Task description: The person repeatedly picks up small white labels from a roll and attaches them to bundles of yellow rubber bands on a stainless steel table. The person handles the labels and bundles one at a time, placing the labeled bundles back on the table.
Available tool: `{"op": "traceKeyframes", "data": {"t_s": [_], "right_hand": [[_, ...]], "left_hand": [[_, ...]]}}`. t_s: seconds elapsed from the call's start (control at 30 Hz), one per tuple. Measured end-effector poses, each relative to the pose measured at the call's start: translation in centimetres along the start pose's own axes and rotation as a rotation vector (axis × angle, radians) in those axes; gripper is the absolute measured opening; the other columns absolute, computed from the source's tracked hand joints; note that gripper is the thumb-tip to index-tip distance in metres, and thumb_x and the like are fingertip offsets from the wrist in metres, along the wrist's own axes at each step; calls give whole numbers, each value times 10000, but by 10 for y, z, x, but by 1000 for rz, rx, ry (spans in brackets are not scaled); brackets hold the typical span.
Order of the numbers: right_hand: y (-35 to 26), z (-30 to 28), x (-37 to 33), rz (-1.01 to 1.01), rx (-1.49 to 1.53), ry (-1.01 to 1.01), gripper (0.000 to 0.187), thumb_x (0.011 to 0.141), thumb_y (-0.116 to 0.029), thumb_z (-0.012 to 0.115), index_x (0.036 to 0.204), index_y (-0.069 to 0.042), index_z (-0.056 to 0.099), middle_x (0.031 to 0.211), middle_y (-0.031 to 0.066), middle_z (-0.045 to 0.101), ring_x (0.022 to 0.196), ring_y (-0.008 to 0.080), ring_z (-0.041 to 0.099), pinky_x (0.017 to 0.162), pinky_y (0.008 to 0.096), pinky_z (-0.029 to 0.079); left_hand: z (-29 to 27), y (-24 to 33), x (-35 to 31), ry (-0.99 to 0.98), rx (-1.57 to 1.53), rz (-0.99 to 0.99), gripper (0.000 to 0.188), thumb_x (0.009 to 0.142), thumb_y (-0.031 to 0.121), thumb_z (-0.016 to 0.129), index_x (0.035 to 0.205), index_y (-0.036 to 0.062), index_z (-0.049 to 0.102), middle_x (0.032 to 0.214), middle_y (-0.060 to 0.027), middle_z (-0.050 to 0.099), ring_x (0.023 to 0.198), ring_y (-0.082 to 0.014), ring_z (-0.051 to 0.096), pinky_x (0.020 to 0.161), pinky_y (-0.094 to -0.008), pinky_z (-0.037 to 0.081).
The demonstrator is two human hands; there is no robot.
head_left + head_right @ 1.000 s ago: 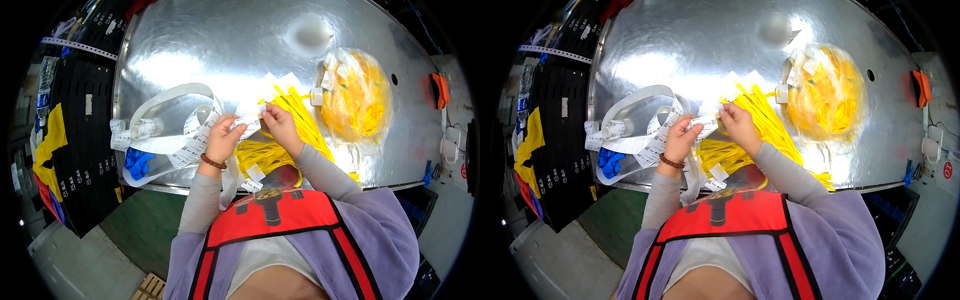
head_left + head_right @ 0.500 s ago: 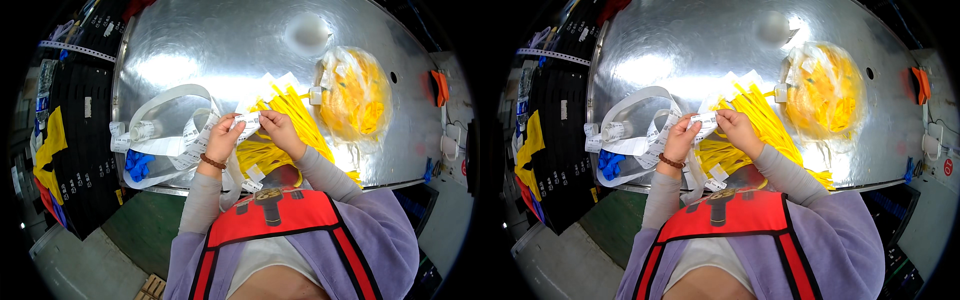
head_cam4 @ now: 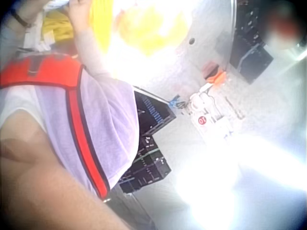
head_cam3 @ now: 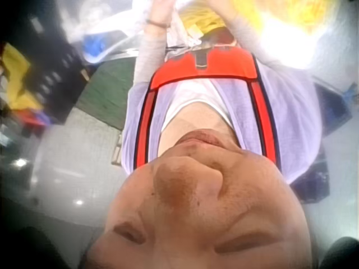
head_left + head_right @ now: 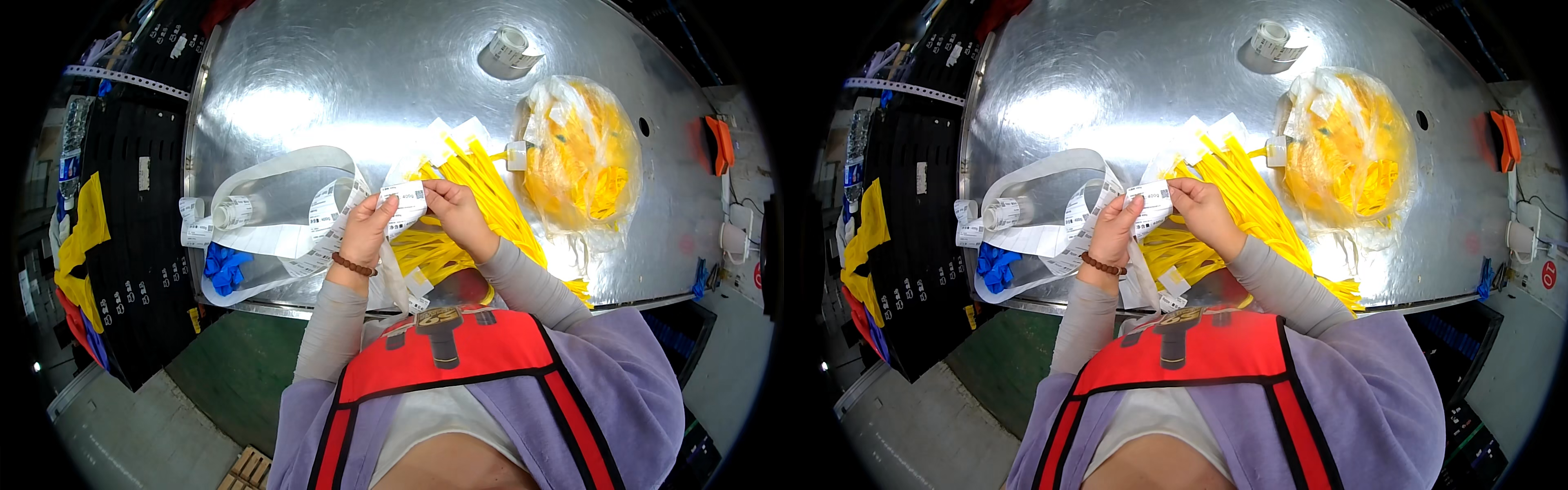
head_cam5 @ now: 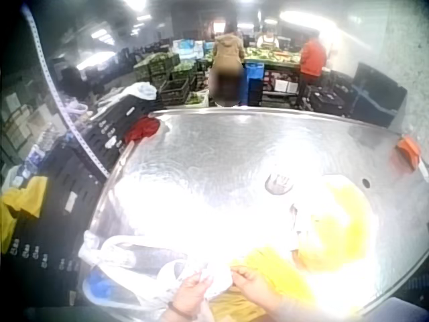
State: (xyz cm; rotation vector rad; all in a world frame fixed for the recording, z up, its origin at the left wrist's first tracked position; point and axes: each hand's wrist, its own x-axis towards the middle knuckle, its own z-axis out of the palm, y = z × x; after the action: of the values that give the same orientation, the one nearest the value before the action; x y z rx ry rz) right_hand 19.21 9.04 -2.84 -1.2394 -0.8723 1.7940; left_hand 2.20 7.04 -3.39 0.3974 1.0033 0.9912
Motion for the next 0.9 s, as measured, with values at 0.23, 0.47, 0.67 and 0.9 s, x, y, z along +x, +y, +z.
{"op": "traceKeyframes", "data": {"t_s": [0.23,0.47,0.67,0.9], "right_hand": [[-2,3,-2,-43,-51,-5,235,937,-122,527,1078,42,617,875,21,642,763,65,556,694,219,465],[-1,5,-3,-90,-104,32,247,930,-117,529,1084,57,614,883,33,648,784,76,563,713,220,464],[5,5,-2,-161,-96,43,254,925,-124,538,1082,59,616,892,40,651,791,77,564,718,219,462],[-3,12,-4,-163,-119,42,198,907,-123,579,997,48,625,812,25,636,716,49,534,635,204,440]], "left_hand": [[0,-1,1,33,6,29,240,912,170,602,1078,-1,623,978,-52,667,845,-100,626,749,-231,494],[2,1,0,46,-19,47,234,909,163,606,1068,-7,629,967,-53,669,823,-97,626,733,-227,494],[3,0,0,62,14,69,207,908,165,602,1040,11,642,951,-56,676,817,-110,638,731,-244,508],[4,1,-1,62,23,83,223,893,134,624,1062,-11,629,966,-44,666,832,-82,609,742,-221,486]]}}
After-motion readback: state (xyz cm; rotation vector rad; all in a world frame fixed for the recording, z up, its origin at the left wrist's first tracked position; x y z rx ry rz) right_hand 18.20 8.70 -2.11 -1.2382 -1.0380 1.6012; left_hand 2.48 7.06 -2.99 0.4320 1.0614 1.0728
